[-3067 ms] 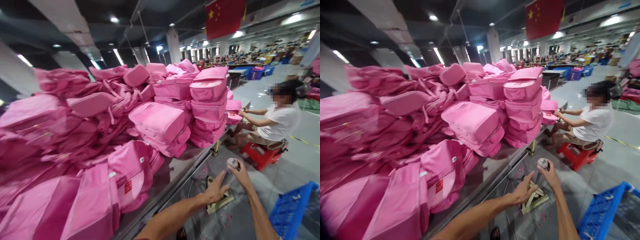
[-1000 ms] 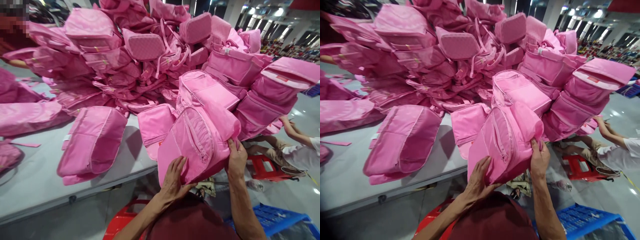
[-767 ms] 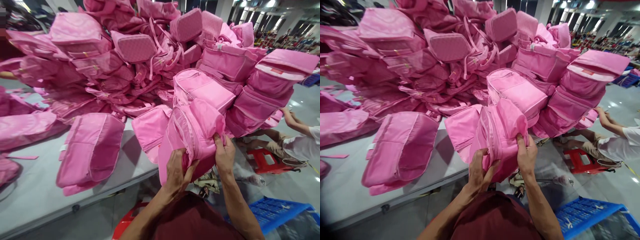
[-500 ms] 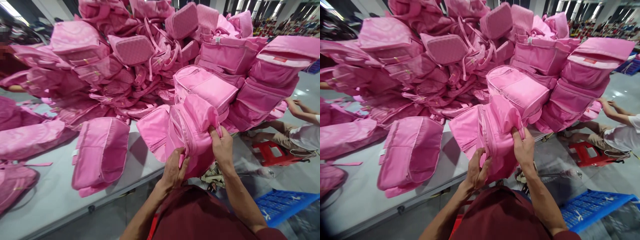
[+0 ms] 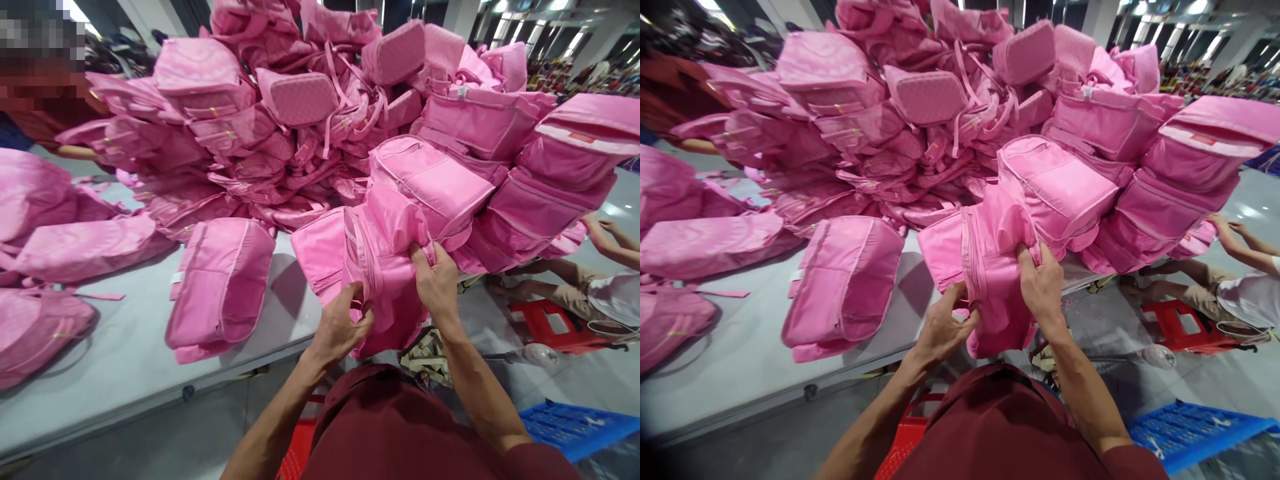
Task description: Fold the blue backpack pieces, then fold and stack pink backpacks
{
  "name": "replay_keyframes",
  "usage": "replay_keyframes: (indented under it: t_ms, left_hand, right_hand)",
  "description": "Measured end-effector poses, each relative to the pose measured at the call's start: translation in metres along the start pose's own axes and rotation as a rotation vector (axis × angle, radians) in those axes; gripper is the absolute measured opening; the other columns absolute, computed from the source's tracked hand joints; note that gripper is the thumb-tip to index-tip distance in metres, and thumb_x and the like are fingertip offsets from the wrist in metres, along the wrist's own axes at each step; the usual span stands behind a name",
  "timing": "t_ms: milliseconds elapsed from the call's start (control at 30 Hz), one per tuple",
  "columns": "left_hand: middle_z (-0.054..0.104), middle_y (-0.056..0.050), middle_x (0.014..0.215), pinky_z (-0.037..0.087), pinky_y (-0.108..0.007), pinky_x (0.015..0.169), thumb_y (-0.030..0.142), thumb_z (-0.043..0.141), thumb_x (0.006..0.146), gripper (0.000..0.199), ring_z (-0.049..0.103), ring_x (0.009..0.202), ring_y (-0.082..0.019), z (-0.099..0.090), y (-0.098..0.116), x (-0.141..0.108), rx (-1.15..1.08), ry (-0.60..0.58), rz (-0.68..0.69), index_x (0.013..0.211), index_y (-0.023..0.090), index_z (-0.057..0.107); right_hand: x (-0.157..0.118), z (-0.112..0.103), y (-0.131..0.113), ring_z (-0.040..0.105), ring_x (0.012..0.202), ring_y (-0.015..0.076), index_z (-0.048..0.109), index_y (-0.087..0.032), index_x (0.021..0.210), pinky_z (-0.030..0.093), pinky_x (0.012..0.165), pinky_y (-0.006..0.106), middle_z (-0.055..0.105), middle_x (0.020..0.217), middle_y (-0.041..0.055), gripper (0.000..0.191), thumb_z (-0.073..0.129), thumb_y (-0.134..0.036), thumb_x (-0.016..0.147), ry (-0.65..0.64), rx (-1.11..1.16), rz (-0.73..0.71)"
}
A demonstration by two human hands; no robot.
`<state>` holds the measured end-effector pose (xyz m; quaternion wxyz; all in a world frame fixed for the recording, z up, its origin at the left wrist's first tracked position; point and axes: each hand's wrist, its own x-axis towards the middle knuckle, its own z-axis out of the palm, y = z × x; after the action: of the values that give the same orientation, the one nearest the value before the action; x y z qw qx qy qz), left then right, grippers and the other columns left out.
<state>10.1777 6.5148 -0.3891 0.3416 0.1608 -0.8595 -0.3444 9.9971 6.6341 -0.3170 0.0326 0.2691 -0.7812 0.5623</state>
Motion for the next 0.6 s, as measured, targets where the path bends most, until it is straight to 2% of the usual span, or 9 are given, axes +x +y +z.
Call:
replay_keyframes:
  t_ms: [67,167,267,367,433,533,600]
  left_hand:
    - [0.077,0.001,0.085,0.060,-0.026,0.069,0.022,0.064,0.094,0.030,0.075,0.069,-0.015,-0.001,-0.008,0.001,0.127,0.132,0.076,0.124,0.022,0.063]
    - [0.077,0.002,0.079,0.054,-0.024,0.065,0.027,0.070,0.095,0.033,0.074,0.064,-0.015,-0.007,-0.015,0.007,0.306,0.343,0.219,0.126,0.021,0.064]
    - [0.077,0.002,0.077,0.050,-0.025,0.064,0.028,0.073,0.095,0.032,0.074,0.064,-0.016,-0.018,-0.006,0.022,0.421,0.412,0.261,0.126,0.021,0.068]
    - [0.075,0.001,0.074,0.040,-0.027,0.060,0.030,0.068,0.098,0.016,0.071,0.064,-0.017,-0.035,0.004,0.040,0.483,0.316,0.089,0.112,0.022,0.073]
    - [0.069,0.001,0.068,0.035,-0.028,0.059,0.035,0.065,0.100,0.014,0.064,0.061,-0.017,-0.049,-0.004,0.045,0.458,0.261,-0.074,0.095,0.023,0.071]
    - [0.058,0.003,0.059,0.035,-0.027,0.058,0.048,0.064,0.099,0.034,0.055,0.056,-0.015,-0.056,-0.045,0.029,0.271,0.313,-0.363,0.077,0.023,0.060]
    - [0.052,0.004,0.053,0.037,-0.026,0.056,0.055,0.066,0.094,0.042,0.052,0.053,-0.015,-0.042,-0.079,-0.001,0.078,0.366,-0.632,0.070,0.024,0.051]
  right_hand:
    - [-0.004,0.002,-0.003,0.050,0.072,0.0188,0.061,-0.024,0.084,0.036,0.072,0.033,0.061,0.075,-0.0023,0.034,0.061,-0.052,0.105,-0.014,-0.049,-0.030]
    - [-0.012,0.005,-0.005,0.049,0.070,0.0193,0.060,-0.025,0.085,0.035,0.071,0.033,0.061,0.073,-0.0012,0.034,0.059,-0.053,0.105,-0.021,-0.123,-0.091]
    - [-0.022,0.009,-0.006,0.048,0.065,0.0193,0.058,-0.026,0.086,0.033,0.067,0.033,0.056,0.066,-0.0026,0.034,0.058,-0.054,0.105,-0.028,-0.167,-0.125]
    - [-0.027,0.009,-0.005,0.049,0.062,0.0186,0.058,-0.025,0.087,0.034,0.065,0.032,0.056,0.064,-0.0029,0.034,0.057,-0.054,0.106,-0.034,-0.188,-0.151]
    - [-0.026,0.003,-0.001,0.050,0.064,0.0182,0.061,-0.024,0.087,0.035,0.066,0.032,0.060,0.068,-0.0016,0.037,0.058,-0.056,0.106,-0.029,-0.186,-0.148]
    - [-0.017,-0.012,0.012,0.052,0.070,0.0181,0.067,-0.021,0.091,0.038,0.067,0.031,0.064,0.074,-0.0008,0.045,0.061,-0.064,0.105,0.013,-0.125,-0.073]
    - [-0.013,-0.019,0.023,0.051,0.072,0.0174,0.069,-0.020,0.091,0.039,0.068,0.029,0.062,0.074,-0.0019,0.051,0.063,-0.069,0.103,0.017,-0.069,-0.015]
